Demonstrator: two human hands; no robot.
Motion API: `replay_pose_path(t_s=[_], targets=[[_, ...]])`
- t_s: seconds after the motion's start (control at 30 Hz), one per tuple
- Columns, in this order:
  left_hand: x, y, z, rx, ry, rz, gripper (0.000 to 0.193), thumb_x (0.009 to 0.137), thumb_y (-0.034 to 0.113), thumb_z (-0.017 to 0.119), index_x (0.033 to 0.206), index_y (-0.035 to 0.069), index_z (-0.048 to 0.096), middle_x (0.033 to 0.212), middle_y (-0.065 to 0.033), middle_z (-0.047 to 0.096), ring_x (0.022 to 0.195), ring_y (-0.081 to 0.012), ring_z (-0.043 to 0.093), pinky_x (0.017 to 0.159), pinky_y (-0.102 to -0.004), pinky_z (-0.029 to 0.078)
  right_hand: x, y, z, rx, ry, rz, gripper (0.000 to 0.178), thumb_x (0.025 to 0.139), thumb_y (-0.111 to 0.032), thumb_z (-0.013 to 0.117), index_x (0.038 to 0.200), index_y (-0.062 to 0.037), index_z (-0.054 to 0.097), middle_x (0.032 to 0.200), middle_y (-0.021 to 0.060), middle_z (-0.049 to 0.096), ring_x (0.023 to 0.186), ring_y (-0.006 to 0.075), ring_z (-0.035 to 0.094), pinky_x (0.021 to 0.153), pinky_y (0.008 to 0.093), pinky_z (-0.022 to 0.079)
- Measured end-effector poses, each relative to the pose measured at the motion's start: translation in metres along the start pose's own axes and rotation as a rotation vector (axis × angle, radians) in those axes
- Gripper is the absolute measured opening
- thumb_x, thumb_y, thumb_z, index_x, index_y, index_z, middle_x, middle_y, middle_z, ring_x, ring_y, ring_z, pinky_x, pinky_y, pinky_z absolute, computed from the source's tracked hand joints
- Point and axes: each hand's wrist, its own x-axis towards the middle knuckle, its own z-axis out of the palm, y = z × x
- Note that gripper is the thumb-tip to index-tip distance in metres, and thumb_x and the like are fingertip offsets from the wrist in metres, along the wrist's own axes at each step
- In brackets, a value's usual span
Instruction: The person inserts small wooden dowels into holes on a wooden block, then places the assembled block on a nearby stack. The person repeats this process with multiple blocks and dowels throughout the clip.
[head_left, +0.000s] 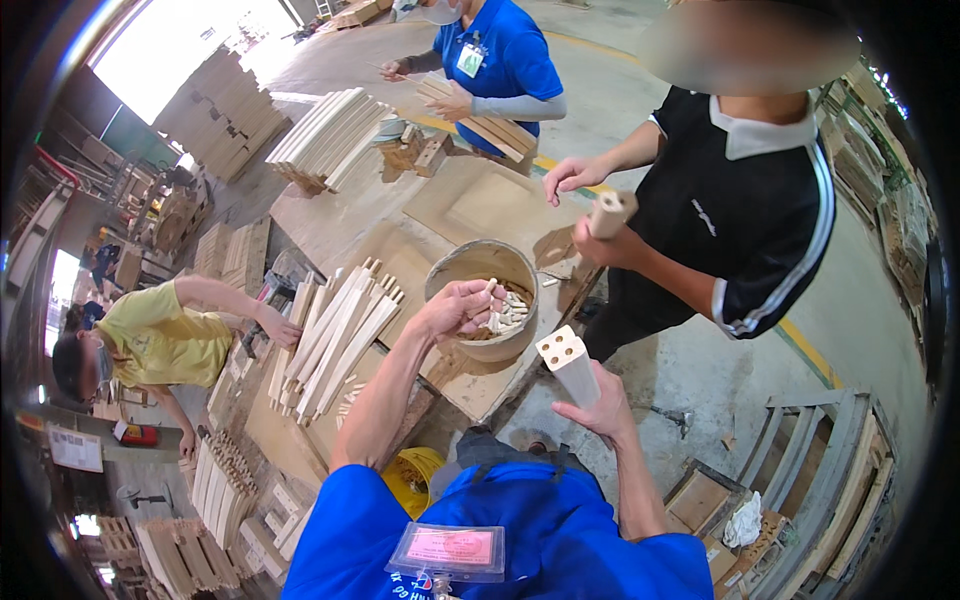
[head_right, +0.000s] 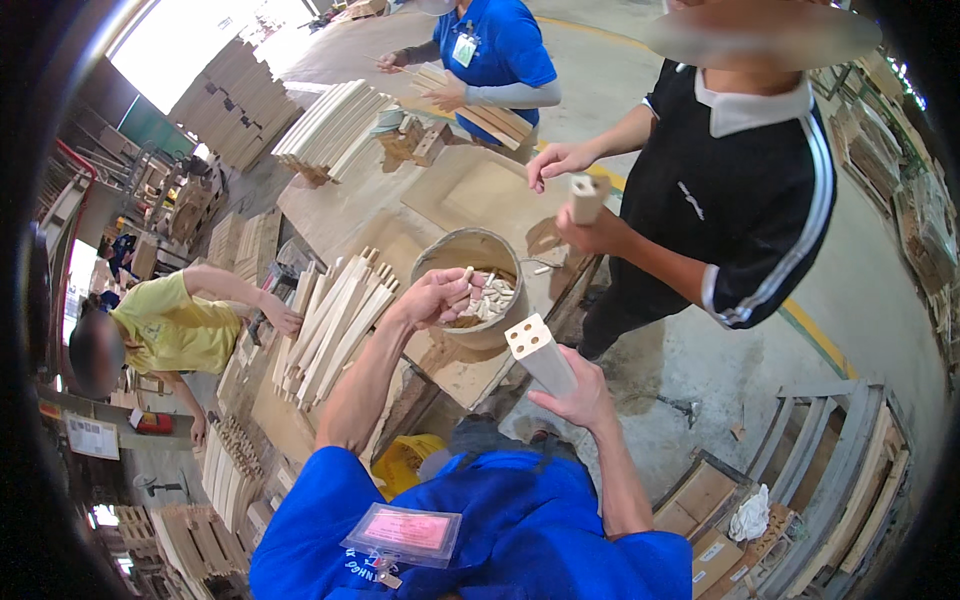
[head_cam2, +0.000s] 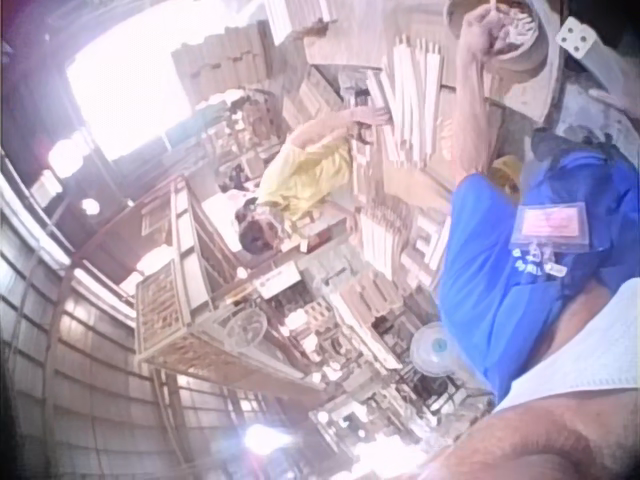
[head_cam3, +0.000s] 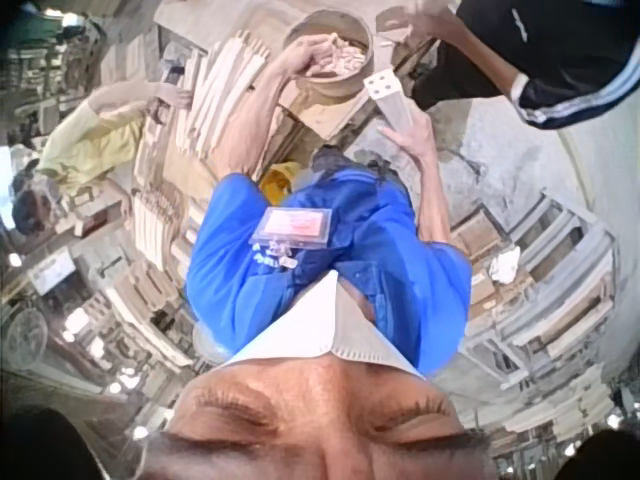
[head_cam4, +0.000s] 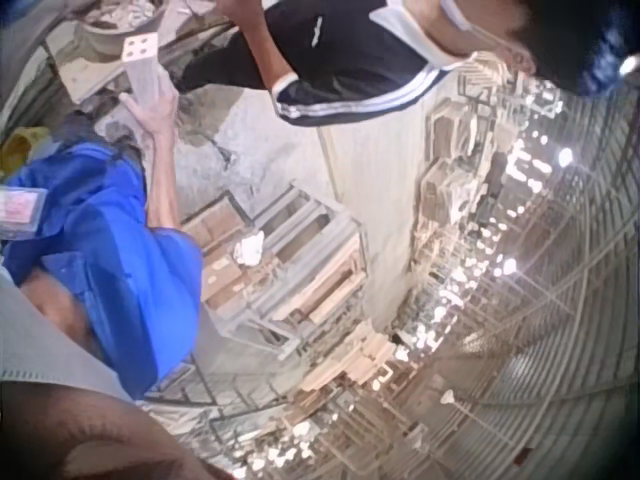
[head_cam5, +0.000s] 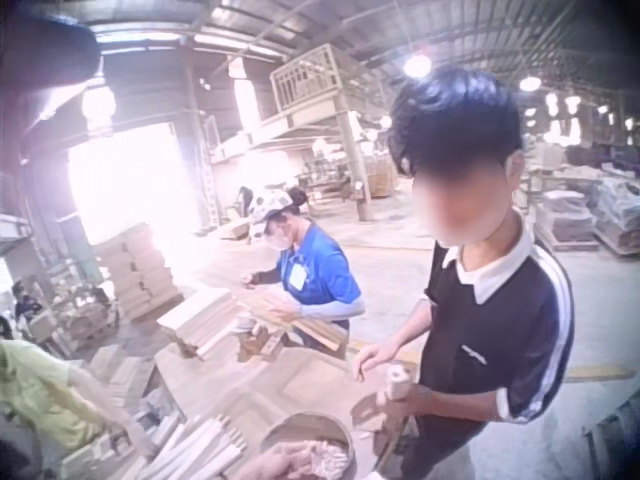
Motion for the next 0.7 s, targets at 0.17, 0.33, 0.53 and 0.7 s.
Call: replay_pose_path(t_s=[0.17, 0.33, 0.53, 0.7], targets=[[-0.055, 0.022, 0.051, 0.209, 0.125, 0.089, 0.036, 0.099, 0.027, 0.067, 0.125, 0.003, 0.063, 0.091, 0.0000, 0.066, 0.059, -0.0041, 0.043, 0.050, -0.0209, 0.035, 0.015, -0.002, 0.008, -0.016, -0.122, -0.074, 0.075, 0.063, -0.027, 0.092, 0.126, -0.0013, 0.060, 0.109, 0.0171, 0.071, 0.098, 0.0307, 0.071, 0.087, 0.0391, 0.056], [-0.089, 0.026, 0.069, 0.611, 0.130, 0.206, 0.032, 0.101, 0.025, 0.064, 0.126, 0.006, 0.069, 0.085, -0.0031, 0.071, 0.065, -0.0082, 0.058, 0.055, -0.0258, 0.045, 0.020, 0.004, 0.022, -0.048, -0.196, -0.181, 0.076, 0.063, -0.026, 0.091, 0.127, -0.0007, 0.059, 0.109, 0.0192, 0.070, 0.098, 0.0349, 0.070, 0.088, 0.0405, 0.056], [-0.105, 0.037, 0.079, 0.806, 0.068, 0.244, 0.022, 0.096, 0.019, 0.067, 0.111, 0.003, 0.070, 0.084, -0.0096, 0.072, 0.073, -0.0179, 0.068, 0.068, -0.0328, 0.053, 0.020, 0.003, 0.029, -0.068, -0.250, -0.244, 0.082, 0.060, -0.023, 0.092, 0.131, -0.0008, 0.059, 0.110, 0.0168, 0.070, 0.097, 0.0331, 0.070, 0.088, 0.0402, 0.056], [-0.112, 0.037, 0.076, 0.819, 0.039, 0.289, 0.013, 0.089, 0.015, 0.071, 0.095, 0.004, 0.073, 0.078, -0.0086, 0.072, 0.070, -0.0201, 0.068, 0.066, -0.0339, 0.053, 0.019, -0.006, 0.031, -0.143, -0.301, -0.292, 0.081, 0.059, -0.022, 0.091, 0.130, -0.0007, 0.059, 0.107, 0.0151, 0.070, 0.095, 0.0335, 0.069, 0.085, 0.0404, 0.056]])
